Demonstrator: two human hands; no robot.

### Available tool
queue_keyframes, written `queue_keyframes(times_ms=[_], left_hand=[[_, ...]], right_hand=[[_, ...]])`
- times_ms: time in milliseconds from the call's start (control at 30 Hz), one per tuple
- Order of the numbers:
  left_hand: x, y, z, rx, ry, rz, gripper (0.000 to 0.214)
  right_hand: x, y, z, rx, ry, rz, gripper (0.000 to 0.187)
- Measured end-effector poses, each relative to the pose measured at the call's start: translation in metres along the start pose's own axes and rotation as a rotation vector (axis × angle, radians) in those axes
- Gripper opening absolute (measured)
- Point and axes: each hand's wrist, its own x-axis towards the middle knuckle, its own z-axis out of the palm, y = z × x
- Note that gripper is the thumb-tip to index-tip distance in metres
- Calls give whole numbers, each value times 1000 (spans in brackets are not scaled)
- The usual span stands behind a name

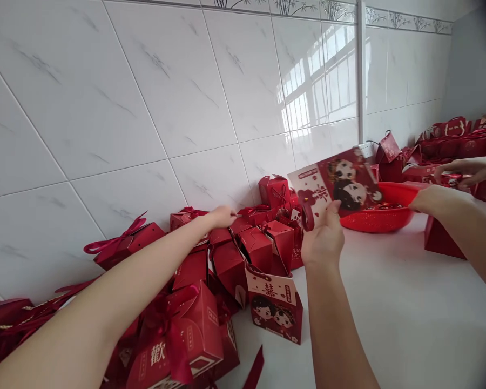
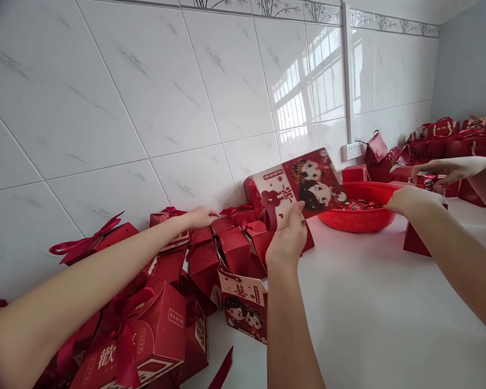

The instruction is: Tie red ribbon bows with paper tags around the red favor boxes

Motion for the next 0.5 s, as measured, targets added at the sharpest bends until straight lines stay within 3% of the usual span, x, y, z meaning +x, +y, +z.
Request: queue_keyframes(times_ms=[100, 233, 300, 400, 500], left_hand=[[-11, -14, -31, 54, 84, -58, 27], [-31, -41, -63, 127, 120, -206, 54], [-41, -55, -69, 143, 83, -254, 69], [-49, -72, -68, 116, 15, -245, 74], [-51, -78, -66, 87, 52, -215, 75]], right_hand=[[1, 2, -2, -25, 6, -99, 29], [-1, 4, -3, -36, -2, -86, 27], [-2, 4, -2, -46, -10, -71, 34], [-4, 4, -1, -65, 10, -47, 39], [-5, 2, 0, -19, 35, -22, 36]])
